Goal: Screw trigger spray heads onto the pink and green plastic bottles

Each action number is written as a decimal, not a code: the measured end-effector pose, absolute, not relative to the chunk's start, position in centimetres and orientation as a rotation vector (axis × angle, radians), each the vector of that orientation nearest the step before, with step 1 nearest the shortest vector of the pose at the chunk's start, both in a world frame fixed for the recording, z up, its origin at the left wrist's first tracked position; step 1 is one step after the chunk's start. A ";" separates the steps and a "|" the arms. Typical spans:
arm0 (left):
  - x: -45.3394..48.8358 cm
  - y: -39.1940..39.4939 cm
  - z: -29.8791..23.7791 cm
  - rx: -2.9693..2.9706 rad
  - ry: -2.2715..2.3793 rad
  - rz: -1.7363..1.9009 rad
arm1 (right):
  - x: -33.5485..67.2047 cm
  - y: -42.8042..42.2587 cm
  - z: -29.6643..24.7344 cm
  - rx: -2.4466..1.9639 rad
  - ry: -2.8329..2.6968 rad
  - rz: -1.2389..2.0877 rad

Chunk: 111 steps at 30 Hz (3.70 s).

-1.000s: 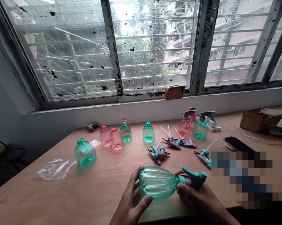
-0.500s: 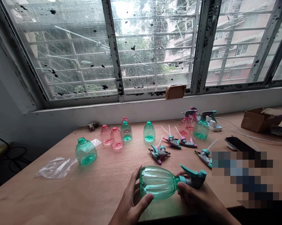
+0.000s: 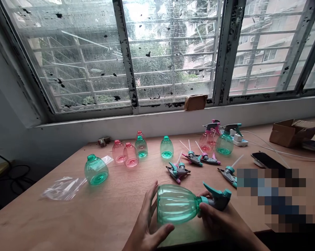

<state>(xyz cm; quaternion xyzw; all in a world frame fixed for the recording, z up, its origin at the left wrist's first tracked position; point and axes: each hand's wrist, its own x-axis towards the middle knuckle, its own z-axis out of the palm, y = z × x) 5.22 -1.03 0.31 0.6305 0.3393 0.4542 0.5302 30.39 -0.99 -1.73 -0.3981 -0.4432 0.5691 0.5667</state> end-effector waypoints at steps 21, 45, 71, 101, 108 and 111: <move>5.3 -1.3 0.6 1.548 0.776 1.011 | 30.5 -0.8 -2.0 -0.916 -0.990 1.368; 5.5 -1.1 1.1 1.527 0.948 1.059 | 30.5 -0.9 -1.4 -0.935 -1.076 1.385; 5.0 -1.1 0.8 1.582 0.890 0.994 | 30.8 -1.1 -0.8 -1.031 -1.222 1.325; 5.1 -0.6 0.7 1.604 0.797 1.072 | 31.0 -0.8 -1.9 -0.947 -1.045 1.379; 4.8 -0.7 0.5 1.595 0.810 0.989 | 30.4 -1.5 -1.3 -1.036 -1.147 1.234; 4.5 -0.1 -0.3 1.578 0.883 1.015 | 30.1 -2.0 -1.4 -1.035 -1.333 1.052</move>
